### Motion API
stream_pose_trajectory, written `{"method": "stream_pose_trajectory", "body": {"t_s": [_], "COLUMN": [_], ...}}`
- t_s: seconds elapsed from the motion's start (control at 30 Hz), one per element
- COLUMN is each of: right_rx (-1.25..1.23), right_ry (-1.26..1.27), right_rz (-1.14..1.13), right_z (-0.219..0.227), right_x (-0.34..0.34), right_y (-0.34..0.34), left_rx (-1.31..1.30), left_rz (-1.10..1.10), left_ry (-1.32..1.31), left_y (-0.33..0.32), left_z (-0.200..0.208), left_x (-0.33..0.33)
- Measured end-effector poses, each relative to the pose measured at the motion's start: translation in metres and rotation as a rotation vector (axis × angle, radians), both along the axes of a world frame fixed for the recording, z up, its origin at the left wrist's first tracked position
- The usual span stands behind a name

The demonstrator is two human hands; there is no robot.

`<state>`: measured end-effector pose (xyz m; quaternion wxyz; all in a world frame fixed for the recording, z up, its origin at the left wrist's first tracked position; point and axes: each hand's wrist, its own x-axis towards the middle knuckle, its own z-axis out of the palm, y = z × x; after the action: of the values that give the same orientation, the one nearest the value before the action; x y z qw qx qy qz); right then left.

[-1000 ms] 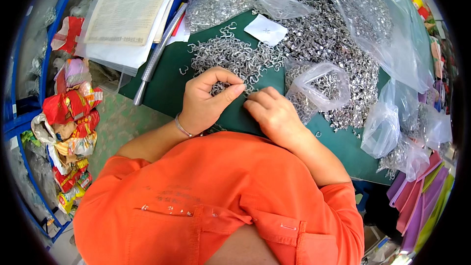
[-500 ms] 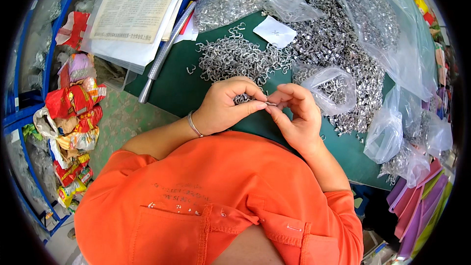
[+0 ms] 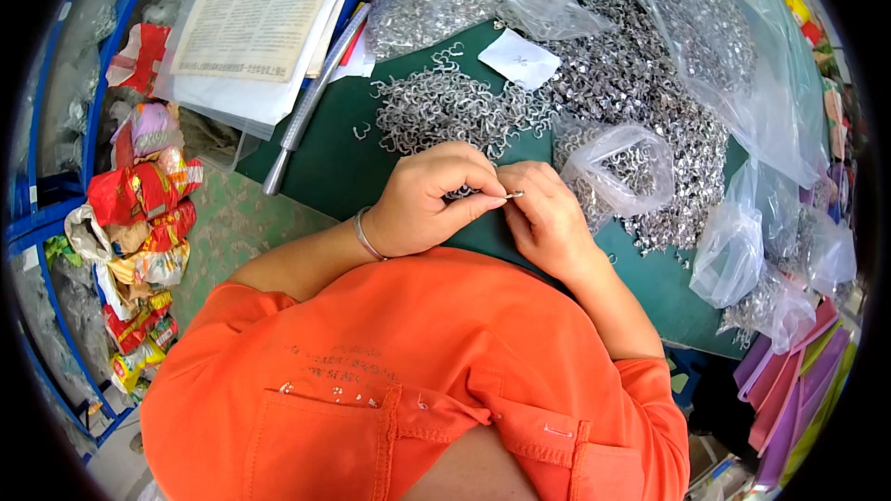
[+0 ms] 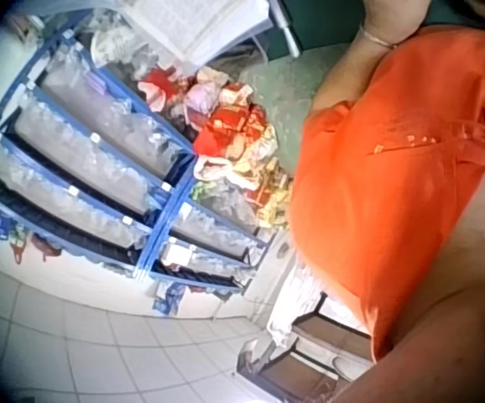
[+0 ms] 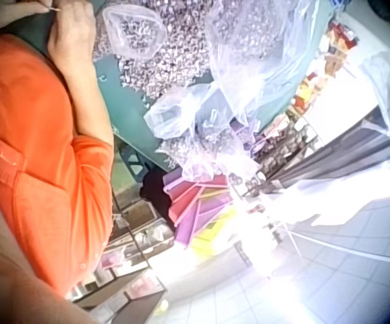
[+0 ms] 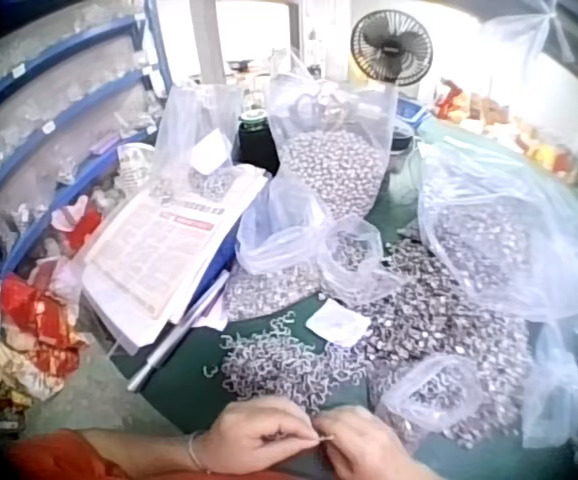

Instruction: The person sits at a green workbench and repeatedly picks up small silver metal hooks and rings, linking them together by hand. The person places the assembled pieces onto a growing pile on the table while handling loose parts from plastic bags.

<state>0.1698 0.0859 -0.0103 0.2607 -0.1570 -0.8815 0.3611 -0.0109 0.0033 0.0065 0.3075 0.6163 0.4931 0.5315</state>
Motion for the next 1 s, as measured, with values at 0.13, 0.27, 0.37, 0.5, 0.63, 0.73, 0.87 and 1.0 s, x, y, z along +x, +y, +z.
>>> {"method": "stream_pose_trajectory", "body": {"t_s": [0.13, 0.27, 0.37, 0.5, 0.63, 0.73, 0.87, 1.0], "right_rx": [-0.005, -0.141, -0.299, 0.078, 0.29, 0.382, 0.371, 0.165], "right_ry": [-0.102, 0.0, 0.152, 0.176, 0.111, -0.135, 0.031, -0.07], "right_rz": [-0.027, -0.16, -0.121, -0.128, -0.598, -0.716, -0.346, -0.149], "right_z": [0.005, 0.012, 0.025, 0.045, 0.068, 0.064, 0.058, 0.02], "right_x": [0.007, 0.01, 0.009, 0.016, 0.039, 0.052, 0.035, 0.011], "right_y": [0.004, 0.0, -0.004, 0.001, 0.019, 0.034, 0.007, -0.006], "left_rx": [-0.011, -0.016, -0.027, -0.043, -0.142, -0.153, -0.135, -0.125], "left_rz": [-0.023, -0.016, -0.021, 0.027, 0.091, 0.084, 0.09, 0.078], "left_ry": [0.062, 0.036, 0.021, -0.032, -0.099, -0.103, -0.102, -0.065], "left_y": [-0.003, -0.003, -0.002, 0.001, -0.006, -0.008, -0.006, -0.005], "left_z": [0.002, 0.002, 0.001, 0.0, -0.001, -0.004, -0.005, -0.002], "left_x": [-0.004, -0.003, -0.002, 0.0, -0.006, -0.005, -0.001, -0.001]}}
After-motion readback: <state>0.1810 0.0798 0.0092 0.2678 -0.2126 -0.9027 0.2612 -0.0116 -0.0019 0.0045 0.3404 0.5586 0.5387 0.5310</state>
